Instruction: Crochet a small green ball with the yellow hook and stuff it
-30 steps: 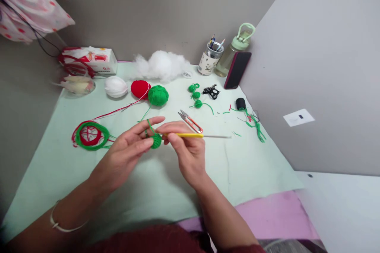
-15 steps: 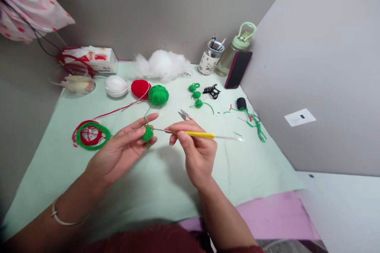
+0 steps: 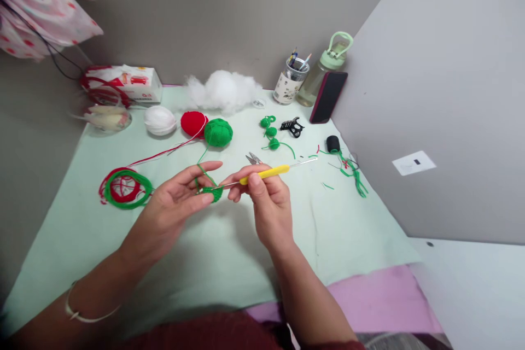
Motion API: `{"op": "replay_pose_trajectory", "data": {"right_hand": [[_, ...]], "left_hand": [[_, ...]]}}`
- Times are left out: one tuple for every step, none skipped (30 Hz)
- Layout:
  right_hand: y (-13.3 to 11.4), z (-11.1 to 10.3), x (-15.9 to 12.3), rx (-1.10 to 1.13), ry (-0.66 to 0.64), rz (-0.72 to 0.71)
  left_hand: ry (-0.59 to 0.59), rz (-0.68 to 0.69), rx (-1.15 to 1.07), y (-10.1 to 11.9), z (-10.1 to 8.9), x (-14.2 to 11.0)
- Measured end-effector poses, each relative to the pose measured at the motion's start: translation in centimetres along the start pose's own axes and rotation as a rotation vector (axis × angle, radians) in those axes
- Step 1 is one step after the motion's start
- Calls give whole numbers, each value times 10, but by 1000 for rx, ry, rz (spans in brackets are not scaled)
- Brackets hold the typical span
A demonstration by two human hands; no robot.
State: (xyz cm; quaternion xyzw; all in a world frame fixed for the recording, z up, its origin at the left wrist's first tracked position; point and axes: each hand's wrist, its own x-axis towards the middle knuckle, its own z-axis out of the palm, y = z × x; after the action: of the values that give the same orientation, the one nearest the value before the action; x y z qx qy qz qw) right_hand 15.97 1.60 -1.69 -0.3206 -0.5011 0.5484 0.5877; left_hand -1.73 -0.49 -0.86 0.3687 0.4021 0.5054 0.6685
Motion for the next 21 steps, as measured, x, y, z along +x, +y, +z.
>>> {"op": "replay_pose_trajectory", "data": {"right_hand": [[-1, 0, -1, -31, -3, -18], [-2, 0, -3, -74, -6, -44], [-3, 1, -5, -126, -7, -78], [-4, 1, -7, -185, -6, -119], [-5, 2, -9, -250, -6, -164], [-5, 2, -11, -315, -4, -211], [-4, 3, -14, -378, -4, -257], [-3, 3, -15, -432, -8, -305], [-2, 3, -17, -474, -17, -359], [0, 3, -18, -502, -31, -418], [1, 3, -18, -512, -46, -474], [2, 3, -18, -506, -56, -508], [3, 3, -18, -482, -55, -513], [3, 3, -17, -442, -40, -486], [3, 3, -16, -391, -17, -436], [3, 3, -14, -339, 6, -376], [2, 3, -13, -295, 24, -325], [1, 3, -12, -267, 34, -293], [1, 4, -12, -259, 36, -284], [0, 4, -11, -270, 33, -291], [0, 4, -12, -297, 26, -312]], "left_hand": [[10, 9, 28, 0, 0, 0], [26, 23, 62, 0, 0, -1], [46, 40, 100, 0, 0, -1], [68, 61, 142, -1, 0, -2], [93, 87, 185, -2, 0, -3], [116, 117, 228, -3, 0, -3], [137, 145, 272, -4, 0, -4], [157, 170, 317, -5, 0, -5], [175, 193, 357, -5, 1, -5], [188, 210, 387, -6, 1, -5], [195, 215, 403, -6, 1, -5], [192, 210, 399, -5, 1, -5], [180, 197, 376, -4, 1, -5], [161, 179, 343, -3, 1, -5], [141, 156, 308, -2, 1, -5], [123, 136, 279, -1, 0, -5], [110, 123, 261, 0, 0, -4], [104, 114, 254, 0, 0, -4], [103, 109, 257, 0, -1, -4], [102, 106, 262, 0, -1, -4], [103, 107, 267, 0, -1, -4]]}}
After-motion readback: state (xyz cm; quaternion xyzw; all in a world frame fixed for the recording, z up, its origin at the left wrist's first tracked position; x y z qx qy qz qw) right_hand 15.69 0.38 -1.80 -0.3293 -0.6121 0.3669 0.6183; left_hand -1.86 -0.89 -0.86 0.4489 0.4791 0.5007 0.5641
